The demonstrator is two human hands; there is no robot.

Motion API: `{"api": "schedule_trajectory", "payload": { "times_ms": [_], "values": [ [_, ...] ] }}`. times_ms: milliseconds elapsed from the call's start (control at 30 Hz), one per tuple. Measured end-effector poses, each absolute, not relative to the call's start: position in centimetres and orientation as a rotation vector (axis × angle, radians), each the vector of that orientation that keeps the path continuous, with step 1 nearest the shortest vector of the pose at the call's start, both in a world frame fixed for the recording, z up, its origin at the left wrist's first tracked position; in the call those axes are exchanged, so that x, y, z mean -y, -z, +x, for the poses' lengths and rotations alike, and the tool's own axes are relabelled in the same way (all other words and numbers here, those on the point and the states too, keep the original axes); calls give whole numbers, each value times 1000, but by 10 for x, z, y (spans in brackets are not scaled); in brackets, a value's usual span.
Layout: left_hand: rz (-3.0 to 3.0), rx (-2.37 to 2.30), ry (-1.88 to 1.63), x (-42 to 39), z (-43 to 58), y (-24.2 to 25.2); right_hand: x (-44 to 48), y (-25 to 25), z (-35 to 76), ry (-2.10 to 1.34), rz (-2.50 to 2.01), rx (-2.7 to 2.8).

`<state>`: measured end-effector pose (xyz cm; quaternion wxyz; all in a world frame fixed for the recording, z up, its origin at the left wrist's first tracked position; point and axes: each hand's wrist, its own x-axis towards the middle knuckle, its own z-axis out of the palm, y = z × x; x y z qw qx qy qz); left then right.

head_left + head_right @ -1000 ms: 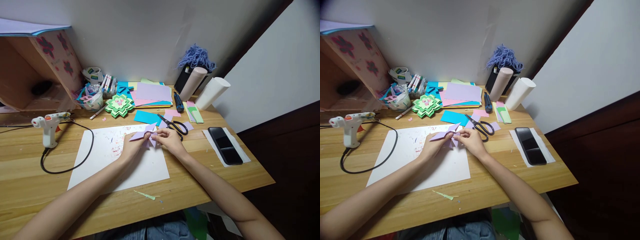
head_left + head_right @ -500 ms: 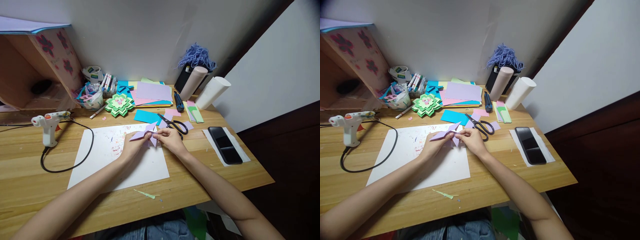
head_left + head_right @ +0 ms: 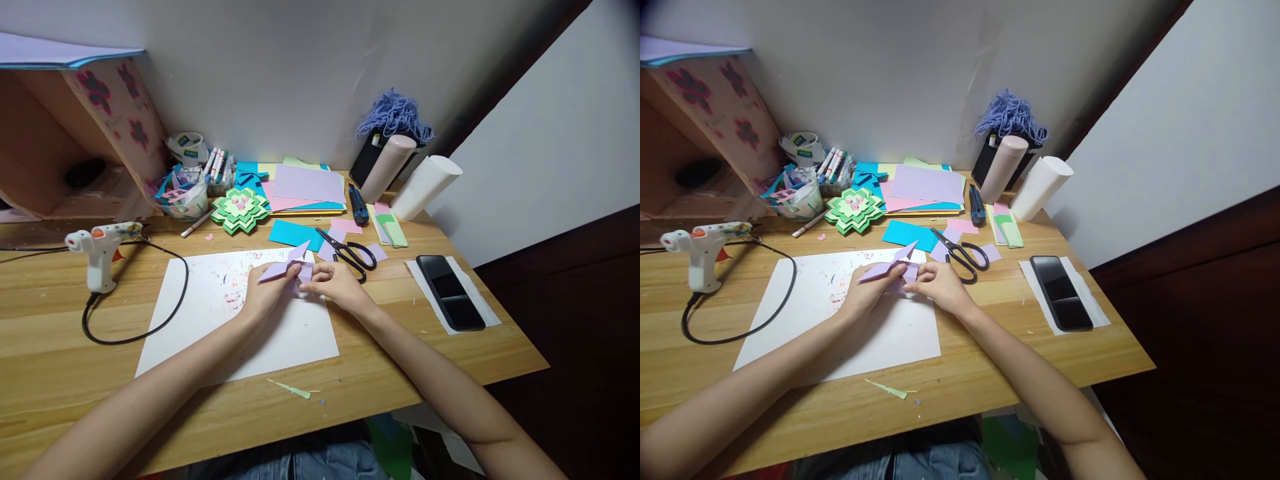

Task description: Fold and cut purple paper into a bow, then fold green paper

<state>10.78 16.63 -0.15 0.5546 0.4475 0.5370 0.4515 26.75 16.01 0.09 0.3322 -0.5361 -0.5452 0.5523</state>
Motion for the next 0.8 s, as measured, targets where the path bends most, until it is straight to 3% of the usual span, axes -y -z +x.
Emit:
{"api": "schedule_trajectory", "payload": {
  "times_ms": [533, 800],
  "values": [
    [1060, -1257, -1060, -167, 108, 0, -161, -3, 269, -1545, -1344, 1349],
    [1094, -1235, -1046, -169, 108, 0, -168, 4, 272, -1380, -1307, 1285]
  ]
}}
